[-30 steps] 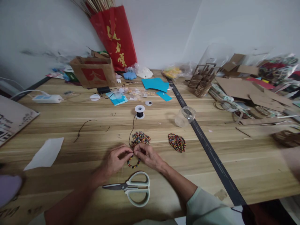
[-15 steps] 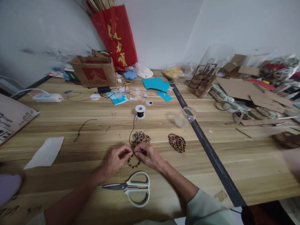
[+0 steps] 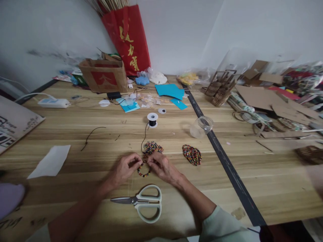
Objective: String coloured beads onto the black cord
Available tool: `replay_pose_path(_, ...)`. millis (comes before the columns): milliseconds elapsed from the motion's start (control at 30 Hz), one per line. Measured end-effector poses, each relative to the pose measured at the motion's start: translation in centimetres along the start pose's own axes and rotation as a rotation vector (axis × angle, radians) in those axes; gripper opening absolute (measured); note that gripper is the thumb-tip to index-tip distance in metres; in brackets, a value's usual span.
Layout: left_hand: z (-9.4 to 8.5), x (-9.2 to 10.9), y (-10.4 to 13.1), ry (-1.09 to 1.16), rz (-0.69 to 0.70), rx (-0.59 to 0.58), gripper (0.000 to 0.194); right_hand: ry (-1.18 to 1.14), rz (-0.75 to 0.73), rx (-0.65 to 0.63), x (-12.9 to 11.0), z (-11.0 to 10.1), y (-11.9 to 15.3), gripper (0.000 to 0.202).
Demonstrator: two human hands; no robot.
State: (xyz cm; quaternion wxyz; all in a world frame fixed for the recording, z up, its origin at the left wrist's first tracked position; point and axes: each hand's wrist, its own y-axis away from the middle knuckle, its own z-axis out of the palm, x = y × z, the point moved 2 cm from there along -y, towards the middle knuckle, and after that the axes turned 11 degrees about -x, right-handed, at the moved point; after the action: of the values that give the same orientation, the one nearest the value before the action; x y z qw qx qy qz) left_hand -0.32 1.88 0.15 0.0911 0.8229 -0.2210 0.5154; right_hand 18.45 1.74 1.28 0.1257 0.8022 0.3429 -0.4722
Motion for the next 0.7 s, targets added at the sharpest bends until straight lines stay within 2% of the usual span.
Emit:
replay_pose_path(167,0.0,-0.3,-0.2,0.144,-0.044,-0.021,0.01,0.011,0.032,-0.033,0.2,0.3,0.0,0.015)
replay_pose_path(367,0.1,-0.3,-0.2,0.251,-0.072,-0.042,0.011,0.07,0.015,0.017,0.0,0.7,0.1,0.009)
replay_pose_path(700,0.5,0.1,0.1,0.114,-0.01,-0.022,0.009,0.068,0.076,0.041,-0.5,1.2,-0.1,0.011)
